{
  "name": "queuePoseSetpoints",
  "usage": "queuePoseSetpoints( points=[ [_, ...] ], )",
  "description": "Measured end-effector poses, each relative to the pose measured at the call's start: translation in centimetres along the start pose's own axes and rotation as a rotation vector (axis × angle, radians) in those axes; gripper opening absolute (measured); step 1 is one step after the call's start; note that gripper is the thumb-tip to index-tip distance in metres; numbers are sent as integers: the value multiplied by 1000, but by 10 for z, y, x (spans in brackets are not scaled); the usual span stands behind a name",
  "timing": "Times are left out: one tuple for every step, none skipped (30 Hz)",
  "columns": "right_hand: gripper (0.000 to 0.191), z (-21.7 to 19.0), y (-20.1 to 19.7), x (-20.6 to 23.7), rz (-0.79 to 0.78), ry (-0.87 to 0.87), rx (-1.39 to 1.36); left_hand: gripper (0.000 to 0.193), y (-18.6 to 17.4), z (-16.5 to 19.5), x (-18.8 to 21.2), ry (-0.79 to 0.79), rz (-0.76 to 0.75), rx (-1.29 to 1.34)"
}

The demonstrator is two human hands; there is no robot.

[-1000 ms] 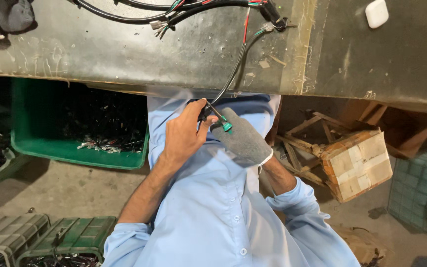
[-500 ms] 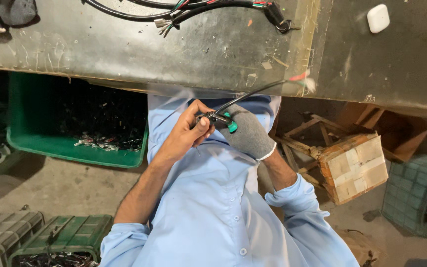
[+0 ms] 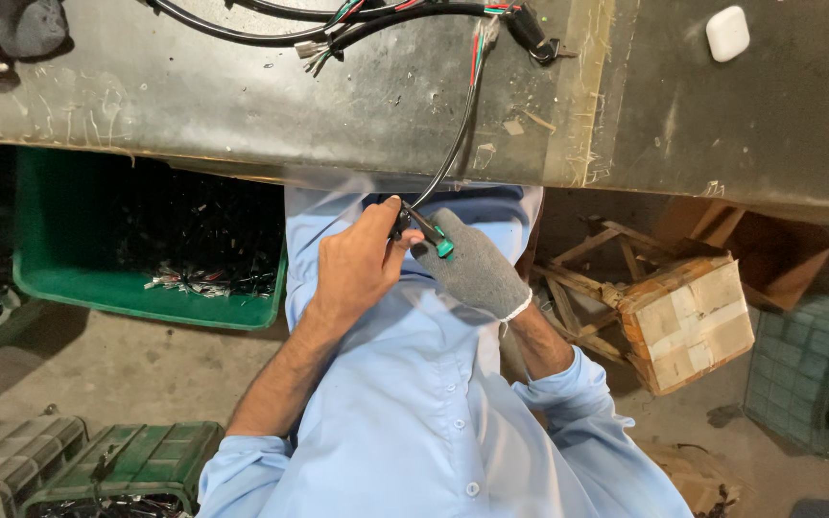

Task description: The person sits at a workbench assembling wire harnesses. They pick up a cable with multiple colored wires, insert and seat the wire ends into a black connector housing by hand, occasionally use pliers on the wires, and place finished harnesses on the table with a pile of completed ones.

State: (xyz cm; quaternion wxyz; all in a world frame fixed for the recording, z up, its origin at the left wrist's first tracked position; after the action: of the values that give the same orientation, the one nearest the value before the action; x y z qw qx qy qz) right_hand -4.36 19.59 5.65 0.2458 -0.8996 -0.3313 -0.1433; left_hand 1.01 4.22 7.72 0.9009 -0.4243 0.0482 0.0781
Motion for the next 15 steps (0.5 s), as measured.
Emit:
queuePoseSetpoints(
  points=[
    [33, -5, -2, 0, 19, -68, -13, 40, -1, -2, 1, -1, 8, 85],
    [31, -9, -4, 1, 39, -137, -25, 38, -1, -4, 2, -1, 18, 170],
    [30, -14, -7, 2, 58, -206, -37, 38, 6, -9, 3, -53, -77, 429],
    [27, -15, -8, 3, 42, -224, -37, 37, 14, -12, 4, -105, -173, 687],
    [23, -17, -11, 2, 26, -244, -37, 37, 21, -12, 6, -157, -270, 944],
    [20, -18, -12, 3, 10, -263, -39, 36, 26, -15, 8, -223, -318, 1007],
    [23, -17, -12, 1, 0, -227, -33, 36, 30, -17, 10, -289, -367, 1069],
    [25, -15, -12, 0, -9, -192, -28, 36, 34, -19, 12, -353, -418, 1130],
    [28, -13, -13, -1, -17, -157, -23, 36, 35, -19, 11, -364, -426, 1153],
    [27, -14, -13, -2, -19, -168, -7, 36, 36, -18, 10, -376, -433, 1176],
    [27, -15, -12, -3, -20, -179, 8, 35, 36, -17, 9, -387, -441, 1199],
    [27, -16, -12, -3, -21, -191, 25, 36, 34, -17, 7, -386, -425, 1172],
    [27, -16, -12, -3, -13, -195, 15, 37, 33, -16, 6, -387, -408, 1145],
    [27, -16, -13, -1, -5, -198, 5, 37, 32, -14, 6, -390, -391, 1118],
    [27, -17, -13, 0, 7, -202, -5, 38, 22, -12, 2, -297, -272, 930]
  ],
)
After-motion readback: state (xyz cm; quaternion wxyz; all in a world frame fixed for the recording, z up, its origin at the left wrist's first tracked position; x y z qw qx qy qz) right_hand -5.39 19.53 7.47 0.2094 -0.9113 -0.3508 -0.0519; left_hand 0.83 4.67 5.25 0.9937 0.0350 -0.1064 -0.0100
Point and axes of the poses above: each hand's wrist, its own x-axis away from the middle knuckle, its own y-axis out of the palm, z = x × y, the point moved 6 cm from there along -x, towards the middle knuckle, and after that the axes turned 12 degrees about -x, right-handed, at the moved point
